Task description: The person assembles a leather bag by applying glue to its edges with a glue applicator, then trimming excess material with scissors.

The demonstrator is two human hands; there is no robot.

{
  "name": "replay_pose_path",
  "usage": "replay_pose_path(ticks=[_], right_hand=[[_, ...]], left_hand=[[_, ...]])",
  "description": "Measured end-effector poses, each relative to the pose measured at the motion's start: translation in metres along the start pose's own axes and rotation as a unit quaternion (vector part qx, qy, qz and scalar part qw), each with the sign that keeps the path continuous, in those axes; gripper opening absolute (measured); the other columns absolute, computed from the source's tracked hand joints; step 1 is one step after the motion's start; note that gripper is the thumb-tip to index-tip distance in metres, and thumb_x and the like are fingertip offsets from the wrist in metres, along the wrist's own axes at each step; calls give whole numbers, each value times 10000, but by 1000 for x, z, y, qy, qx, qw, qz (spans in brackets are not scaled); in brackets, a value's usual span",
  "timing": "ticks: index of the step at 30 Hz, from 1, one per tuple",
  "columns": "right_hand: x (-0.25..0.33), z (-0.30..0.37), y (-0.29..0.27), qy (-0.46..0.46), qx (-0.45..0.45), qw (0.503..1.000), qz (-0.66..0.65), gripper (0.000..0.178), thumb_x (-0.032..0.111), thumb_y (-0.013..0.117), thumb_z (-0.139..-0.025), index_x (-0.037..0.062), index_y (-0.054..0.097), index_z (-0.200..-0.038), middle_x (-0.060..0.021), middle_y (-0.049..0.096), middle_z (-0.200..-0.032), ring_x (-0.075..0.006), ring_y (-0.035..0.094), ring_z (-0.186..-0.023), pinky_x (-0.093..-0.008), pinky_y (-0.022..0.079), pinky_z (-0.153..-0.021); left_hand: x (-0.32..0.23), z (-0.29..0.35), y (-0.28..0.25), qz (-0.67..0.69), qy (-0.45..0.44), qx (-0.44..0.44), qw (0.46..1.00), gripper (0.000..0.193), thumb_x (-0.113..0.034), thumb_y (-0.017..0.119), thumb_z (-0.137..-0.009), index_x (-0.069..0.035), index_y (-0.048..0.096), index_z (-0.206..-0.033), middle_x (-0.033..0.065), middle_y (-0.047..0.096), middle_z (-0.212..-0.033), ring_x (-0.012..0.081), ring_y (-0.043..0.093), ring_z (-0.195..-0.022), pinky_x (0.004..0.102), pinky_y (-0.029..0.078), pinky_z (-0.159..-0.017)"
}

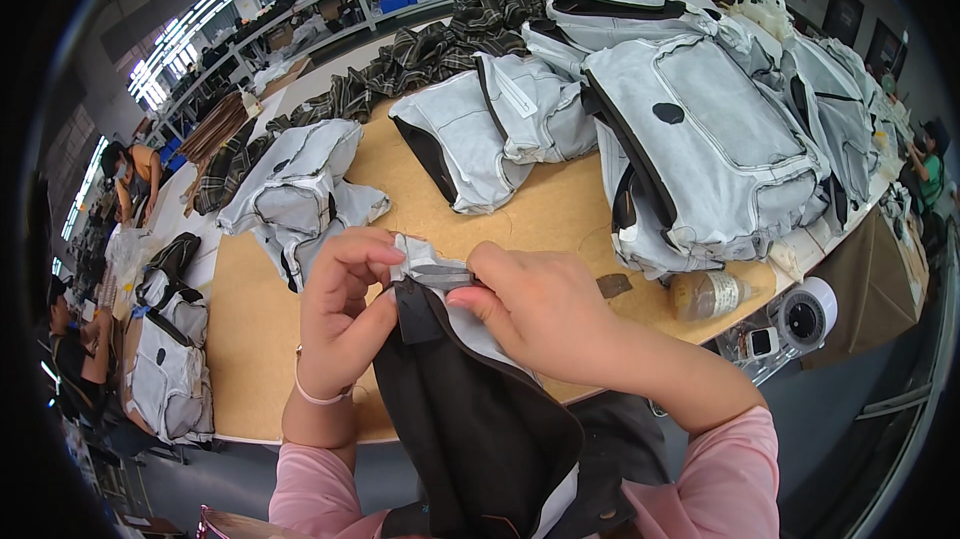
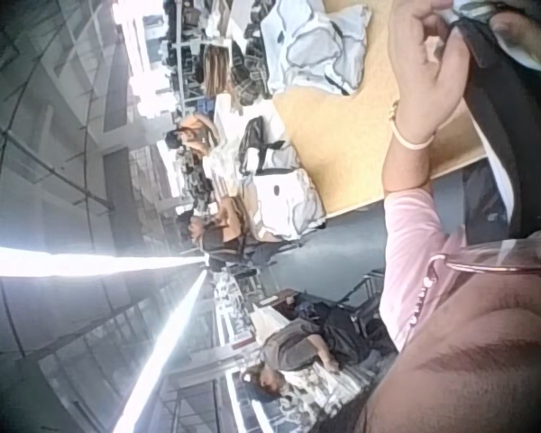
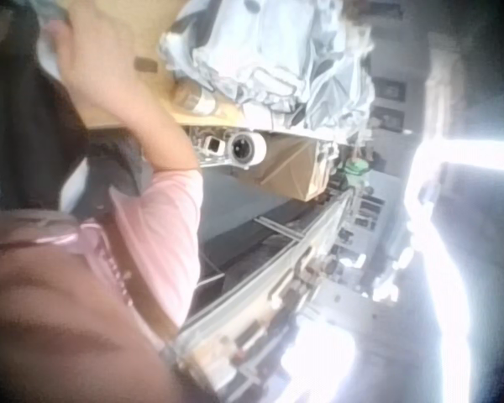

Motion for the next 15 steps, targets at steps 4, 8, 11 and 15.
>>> replay_pose_path(ticks=[4,8,11,15], right_hand=[[-9,1,5,-55,-44,998,-3,248,258,629,-882,51,503,-832,-119,546,-645,-336,576,-590,-425,420,-527],[-9,1,4,-57,-44,997,-23,240,248,635,-878,53,510,-815,-117,543,-644,-332,571,-590,-418,417,-525],[-5,-2,0,-44,-35,998,-24,239,243,632,-880,50,510,-808,-117,542,-639,-330,567,-581,-415,413,-522],[-2,-1,0,-47,-29,998,-31,237,246,626,-884,50,513,-813,-127,543,-640,-342,564,-587,-413,414,-523]], left_hand=[[5,1,0,34,-30,10,999,363,106,539,-737,-14,566,-1078,60,557,-991,92,489,-718,228,420,-652],[5,1,2,33,-35,13,999,356,103,532,-743,-16,565,-1076,54,555,-987,87,489,-728,227,419,-665],[8,2,2,39,-45,4,998,358,104,529,-743,-17,563,-1077,49,554,-978,88,491,-727,228,420,-667],[4,3,2,29,-46,13,998,353,99,534,-750,-17,562,-1082,37,540,-942,75,488,-726,218,407,-627]])
Point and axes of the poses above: each hand's wrist, its own z-axis away from the middle knuckle, its own y-axis out of the palm, x = y × z, the point moved 5 cm from there along -z, towards the middle knuckle
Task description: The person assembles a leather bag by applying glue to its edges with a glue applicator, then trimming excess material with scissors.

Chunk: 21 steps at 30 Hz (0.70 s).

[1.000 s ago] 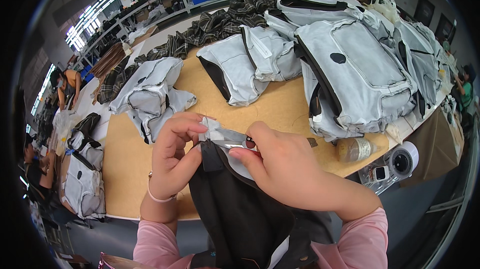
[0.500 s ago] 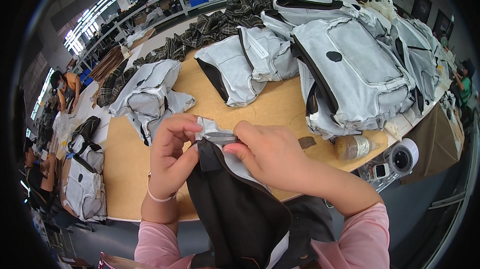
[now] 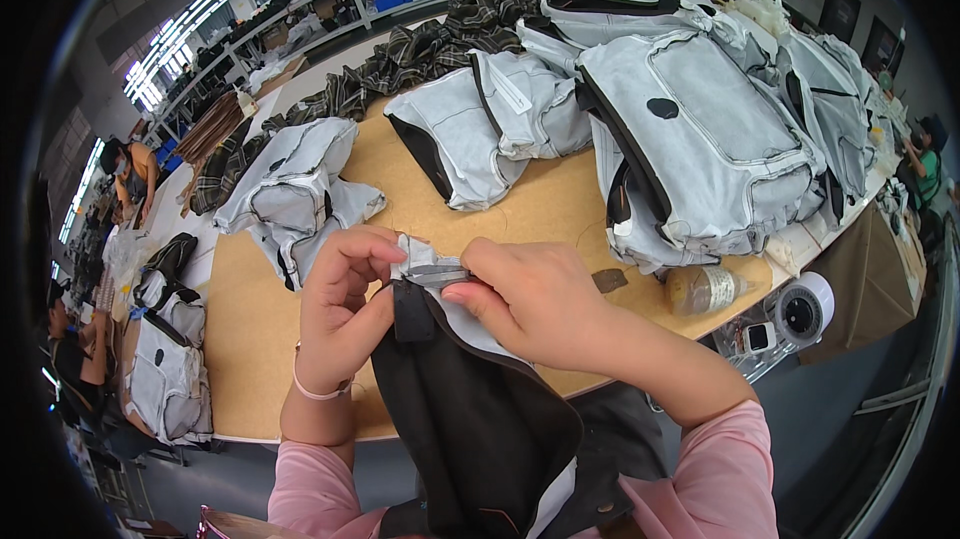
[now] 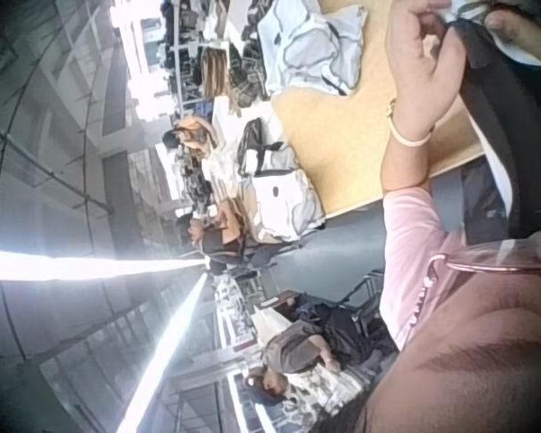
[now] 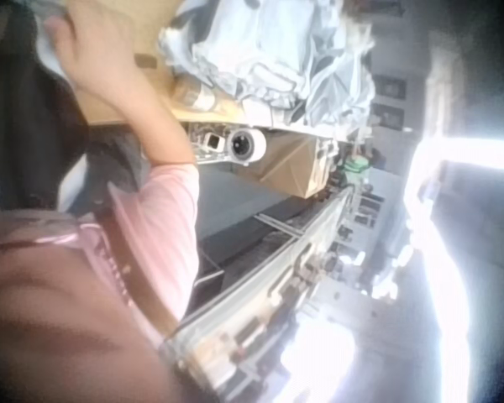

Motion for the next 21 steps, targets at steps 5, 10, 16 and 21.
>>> replay_pose_path(ticks=[5,10,16,21], right_hand=[[-13,20,2,132,7,968,-214,219,244,566,-957,48,539,-864,-34,470,-613,-154,490,-528,-326,395,-514],[-47,39,-8,255,-69,919,-292,202,231,534,-980,33,540,-942,3,454,-657,-76,404,-578,-254,366,-543],[-107,105,20,333,-14,925,183,631,9,478,-874,18,239,-1458,-338,514,-1191,-492,530,-1089,-516,463,-862],[-126,106,33,330,90,907,244,648,-52,461,-819,-4,269,-1436,-369,339,-1339,-519,397,-1221,-505,418,-968]], left_hand=[[2,0,2,-10,-26,8,1000,335,87,550,-765,-16,563,-1084,15,519,-876,59,481,-721,203,380,-583],[5,6,0,19,-99,-51,994,423,73,590,-765,-22,509,-1170,19,526,-871,79,498,-794,220,405,-696],[0,18,6,-121,-101,-69,985,423,33,669,-736,-19,501,-1120,54,548,-933,163,514,-888,298,428,-840],[11,31,-8,-146,-136,-63,978,297,36,664,-738,-18,532,-999,59,557,-960,160,516,-881,287,424,-826]])
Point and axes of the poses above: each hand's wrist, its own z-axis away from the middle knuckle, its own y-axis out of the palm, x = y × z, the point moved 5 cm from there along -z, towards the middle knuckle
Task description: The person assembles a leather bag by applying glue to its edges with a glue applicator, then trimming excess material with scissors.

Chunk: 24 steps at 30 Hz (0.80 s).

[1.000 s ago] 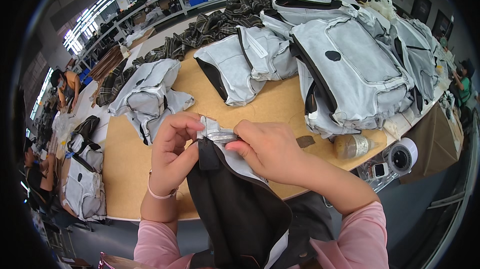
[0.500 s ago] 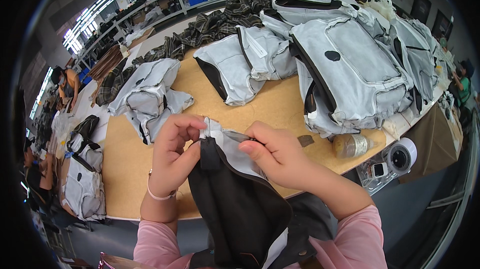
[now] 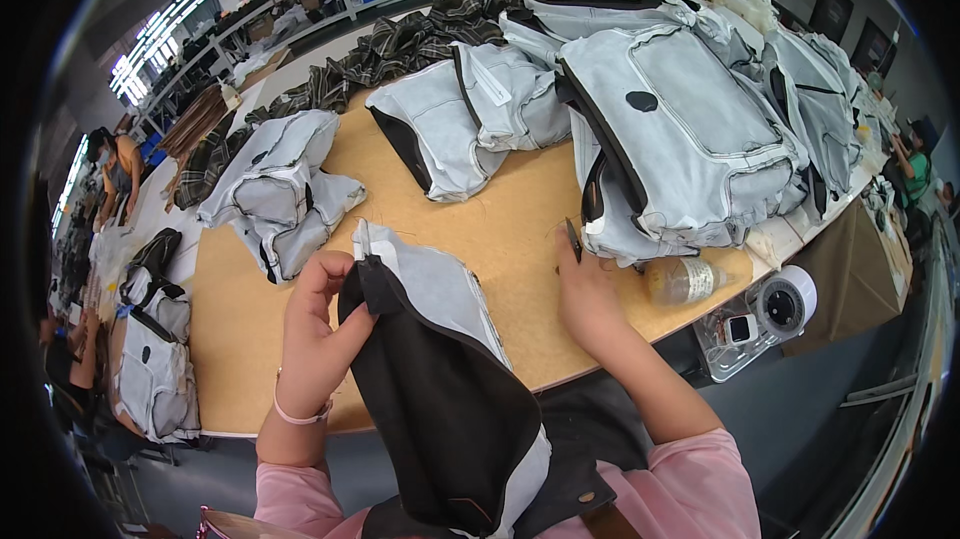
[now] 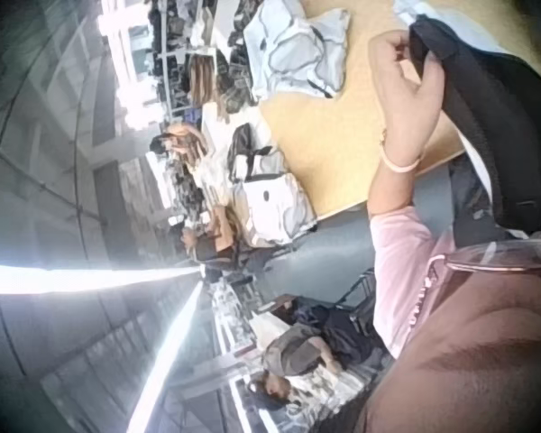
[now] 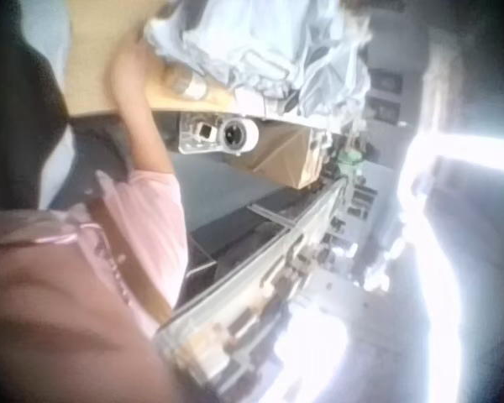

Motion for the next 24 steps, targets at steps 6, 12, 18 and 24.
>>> replay_pose_path(ticks=[6,12,18,24], right_hand=[[-5,-19,-2,-32,-62,996,-63,529,-68,477,-780,-24,425,-1305,-304,417,-1269,-483,441,-1173,-493,409,-962],[31,24,-54,-126,-48,991,-22,375,43,568,-827,-27,531,-1194,-240,511,-1177,-396,536,-1061,-442,444,-885],[142,49,-146,-336,-65,922,-179,562,115,637,-842,-35,410,-1334,-174,569,-885,-358,568,-870,-422,445,-798],[153,35,-141,-371,-65,923,-72,634,27,625,-745,-51,395,-1330,-144,554,-839,-310,562,-790,-422,435,-731]], left_hand=[[-10,1,5,79,54,-21,995,225,76,630,-757,-16,546,-945,92,561,-1027,185,538,-919,298,432,-833],[-22,9,-7,19,149,-36,988,186,102,614,-753,-11,588,-899,157,568,-1168,226,591,-976,306,472,-816],[-39,2,-7,-31,176,5,984,140,70,665,-761,0,605,-868,159,602,-1155,238,609,-952,313,487,-790],[-47,0,-11,-69,244,-5,967,158,54,688,-742,8,604,-867,170,608,-1148,321,615,-991,374,497,-820]])
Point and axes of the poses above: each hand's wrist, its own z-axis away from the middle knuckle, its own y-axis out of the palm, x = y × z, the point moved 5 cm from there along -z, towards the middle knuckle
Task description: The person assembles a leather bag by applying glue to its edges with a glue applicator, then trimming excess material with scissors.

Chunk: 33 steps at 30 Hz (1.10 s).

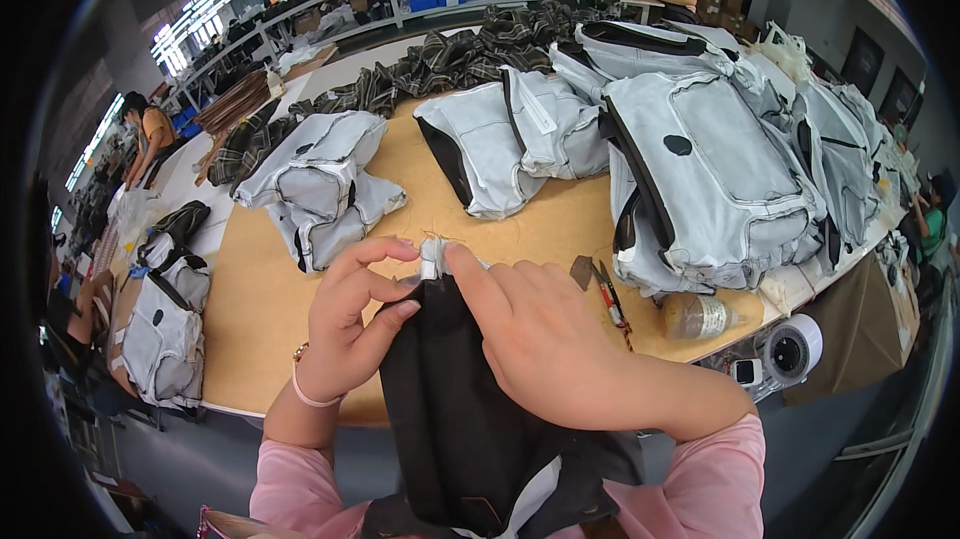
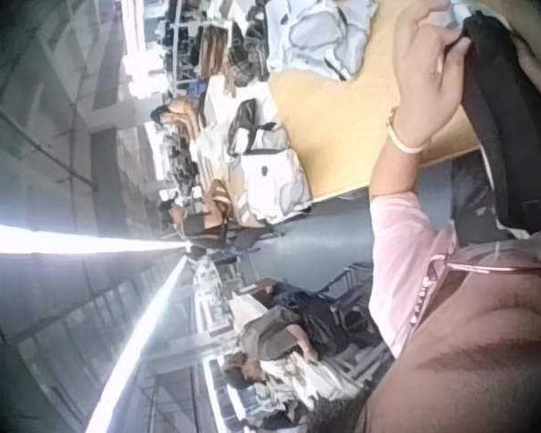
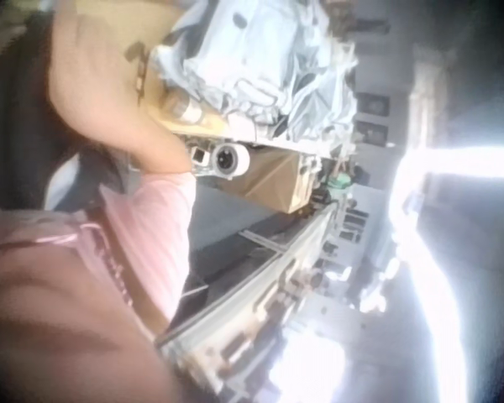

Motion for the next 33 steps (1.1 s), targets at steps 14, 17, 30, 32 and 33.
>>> replay_pose_path(ticks=[14,17,30,32,33], right_hand=[[-9,-17,-33,-29,-82,994,-73,347,-64,571,-672,19,642,-1002,-107,551,-744,-303,574,-684,-401,466,-585],[-10,-16,-31,-9,-56,995,-80,280,-65,566,-679,14,663,-930,-126,558,-750,-296,583,-746,-394,474,-638],[-28,-9,20,174,35,851,-495,356,-98,386,-769,-4,513,-1088,-117,625,-885,-206,612,-891,-319,463,-796],[-40,0,32,213,37,844,-492,421,-102,368,-755,9,456,-1151,-104,625,-904,-164,591,-909,-281,433,-833],[-47,5,39,251,38,834,-489,493,-105,349,-741,23,398,-1215,-91,626,-923,-122,570,-927,-243,403,-870]], left_hand=[[-21,-27,-14,-61,82,58,993,188,78,620,-773,-27,581,-925,103,690,-1003,268,672,-918,468,490,-946],[-18,-27,-12,-24,57,122,991,184,84,601,-803,-37,554,-933,107,692,-980,258,678,-920,477,464,-980],[45,-3,45,525,-227,188,798,86,-131,538,-972,-57,505,-1001,16,590,-967,107,556,-938,259,430,-880],[50,4,52,547,-231,176,785,118,-121,575,-948,-56,514,-1026,17,589,-987,108,553,-964,268,421,-907],[51,8,52,498,-229,171,819,150,-116,597,-932,-55,517,-1045,15,585,-1000,105,544,-988,269,411,-922]])
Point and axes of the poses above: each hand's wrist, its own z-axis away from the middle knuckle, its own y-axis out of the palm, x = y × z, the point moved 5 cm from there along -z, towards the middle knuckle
